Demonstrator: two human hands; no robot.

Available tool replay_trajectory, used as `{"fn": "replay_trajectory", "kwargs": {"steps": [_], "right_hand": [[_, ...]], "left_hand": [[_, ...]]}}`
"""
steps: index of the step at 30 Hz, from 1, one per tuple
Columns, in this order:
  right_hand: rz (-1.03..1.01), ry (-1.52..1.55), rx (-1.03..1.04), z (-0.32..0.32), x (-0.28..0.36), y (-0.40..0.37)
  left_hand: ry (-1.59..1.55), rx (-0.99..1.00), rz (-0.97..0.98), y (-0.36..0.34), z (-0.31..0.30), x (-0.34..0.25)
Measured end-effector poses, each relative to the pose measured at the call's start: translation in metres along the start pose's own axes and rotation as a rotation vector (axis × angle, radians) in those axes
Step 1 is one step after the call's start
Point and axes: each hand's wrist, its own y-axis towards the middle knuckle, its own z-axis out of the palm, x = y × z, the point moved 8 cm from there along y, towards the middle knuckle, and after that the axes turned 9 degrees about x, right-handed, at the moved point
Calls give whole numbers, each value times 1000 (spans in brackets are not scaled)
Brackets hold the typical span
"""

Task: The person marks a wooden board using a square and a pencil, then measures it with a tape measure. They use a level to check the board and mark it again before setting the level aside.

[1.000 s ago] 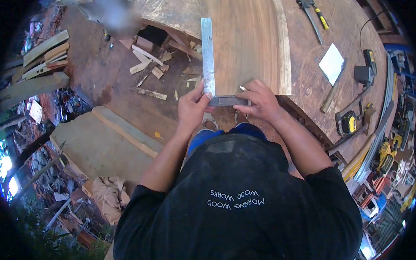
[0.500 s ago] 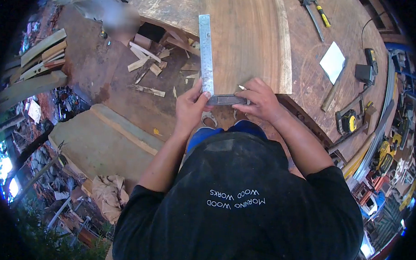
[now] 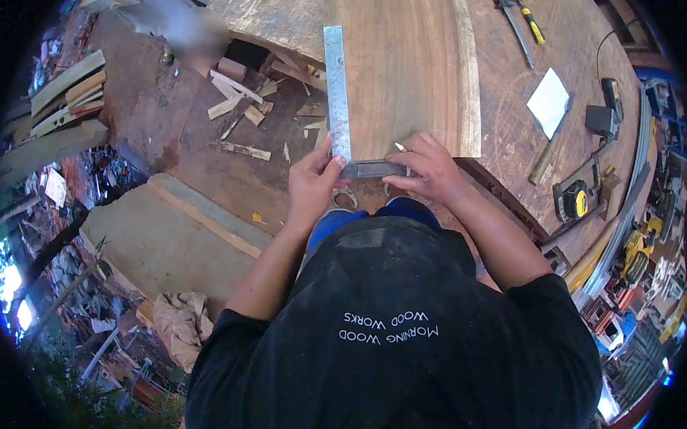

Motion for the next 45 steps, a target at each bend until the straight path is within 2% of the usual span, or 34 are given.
{"fn": "replay_trajectory", "kwargs": {"steps": [8, 10, 14, 17, 19, 25, 38, 41, 45], "right_hand": [[48, 54, 28, -1, -5, 0], [45, 99, -69, -11, -3, 0], [67, 109, -112, -16, -7, -3], [78, 169, -60, -12, -10, -3], [23, 109, 60, -3, -5, -2], [11, -13, 93, 6, -1, -2], [4, -21, 47, 6, -2, -5], [-15, -32, 27, 6, -2, -5], [-7, -32, 15, 5, -2, -6]], "left_hand": [[-28, 2, 13, 1, 1, 1], [-43, -2, 18, 1, 0, 2], [-60, 3, 24, 0, 4, -2], [-45, 7, 38, 2, 1, 3], [-51, 13, 74, 2, 1, 3], [-50, 9, 47, 0, 2, 3], [-70, 6, 52, 1, 2, 3], [-107, 20, 119, 2, 3, 0], [-60, 4, 50, 2, -1, 8]]}}
